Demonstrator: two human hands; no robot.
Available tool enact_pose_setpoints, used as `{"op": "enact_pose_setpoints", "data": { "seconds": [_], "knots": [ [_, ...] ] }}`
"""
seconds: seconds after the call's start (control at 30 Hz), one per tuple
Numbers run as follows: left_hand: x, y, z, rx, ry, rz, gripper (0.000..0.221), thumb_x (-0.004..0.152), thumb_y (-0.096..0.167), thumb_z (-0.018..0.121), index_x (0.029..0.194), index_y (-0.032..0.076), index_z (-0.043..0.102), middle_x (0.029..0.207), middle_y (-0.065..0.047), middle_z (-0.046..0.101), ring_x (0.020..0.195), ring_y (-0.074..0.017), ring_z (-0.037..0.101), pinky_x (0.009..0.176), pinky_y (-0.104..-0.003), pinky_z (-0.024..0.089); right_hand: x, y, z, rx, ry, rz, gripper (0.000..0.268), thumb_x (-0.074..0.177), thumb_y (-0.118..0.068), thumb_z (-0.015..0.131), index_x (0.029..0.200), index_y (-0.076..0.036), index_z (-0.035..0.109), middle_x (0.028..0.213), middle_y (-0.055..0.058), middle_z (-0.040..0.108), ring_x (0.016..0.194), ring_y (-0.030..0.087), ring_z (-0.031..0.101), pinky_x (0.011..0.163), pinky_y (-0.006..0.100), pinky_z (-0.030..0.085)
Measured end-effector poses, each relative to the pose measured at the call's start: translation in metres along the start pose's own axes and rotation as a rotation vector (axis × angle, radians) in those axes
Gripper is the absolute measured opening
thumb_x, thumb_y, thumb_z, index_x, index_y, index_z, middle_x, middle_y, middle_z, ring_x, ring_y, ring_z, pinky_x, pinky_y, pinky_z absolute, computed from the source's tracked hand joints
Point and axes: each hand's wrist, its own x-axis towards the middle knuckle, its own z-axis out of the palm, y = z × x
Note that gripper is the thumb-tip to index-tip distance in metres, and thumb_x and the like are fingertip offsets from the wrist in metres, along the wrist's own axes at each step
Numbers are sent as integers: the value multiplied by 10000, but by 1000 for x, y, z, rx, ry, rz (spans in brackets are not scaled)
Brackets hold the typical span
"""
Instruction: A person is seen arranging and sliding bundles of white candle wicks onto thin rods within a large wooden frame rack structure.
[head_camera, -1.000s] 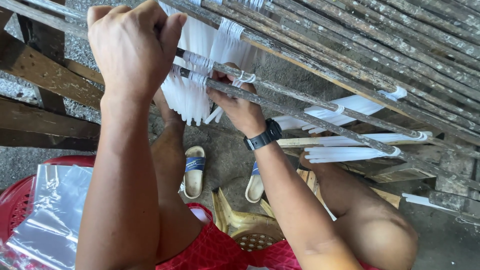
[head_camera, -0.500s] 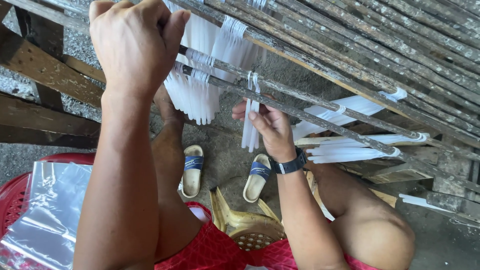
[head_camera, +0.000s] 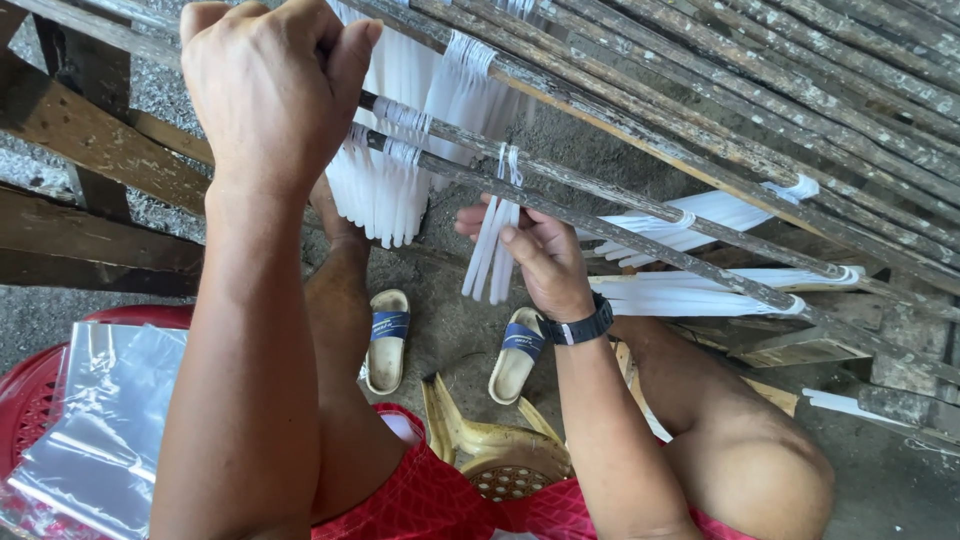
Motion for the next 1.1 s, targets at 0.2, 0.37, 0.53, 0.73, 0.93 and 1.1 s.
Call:
{"op": "enact_pose_setpoints", "data": {
  "seconds": [0.2,0.37,0.53,0.73,0.93,1.1],
  "knots": [
    [0,0,-1,2,15,49,538,993,369,726,568,159,472,502,9,447,486,-253,461,733,-329,369,32,16,-1,-475,105,-59,426,806,-422,543,1073,-99,469,591,-9,545,441,64,556,346,156,404],
    [0,-1,0,-1,-14,-2,486,961,395,739,614,163,491,512,36,436,472,-189,456,684,-319,349,60,20,20,-609,127,-325,182,785,-143,604,950,-156,528,872,-2,614,844,141,593,779,235,440],
    [1,1,-4,-6,3,26,445,939,377,746,605,174,533,519,26,485,505,-216,502,722,-319,364,57,15,30,-668,176,-453,112,810,-104,590,907,-92,534,858,39,587,781,144,589,705,265,501],
    [2,1,-4,15,9,27,486,921,358,742,559,156,486,499,4,472,513,-242,497,720,-319,372,29,18,15,-348,318,-398,111,861,-212,520,925,-123,519,992,6,494,544,164,553,431,263,459],
    [2,1,-5,0,1,41,502,935,360,763,572,163,478,511,13,471,525,-235,500,737,-320,378,8,21,4,-270,434,-332,166,867,-172,509,1018,-126,456,865,91,584,785,183,575,629,301,500],
    [0,-1,-2,3,-17,1,460,960,401,750,641,173,511,537,41,464,492,-187,477,679,-314,343,-7,16,-2,-340,179,-172,188,870,-260,499,944,-95,549,896,58,617,831,173,615,843,329,499]
  ]
}}
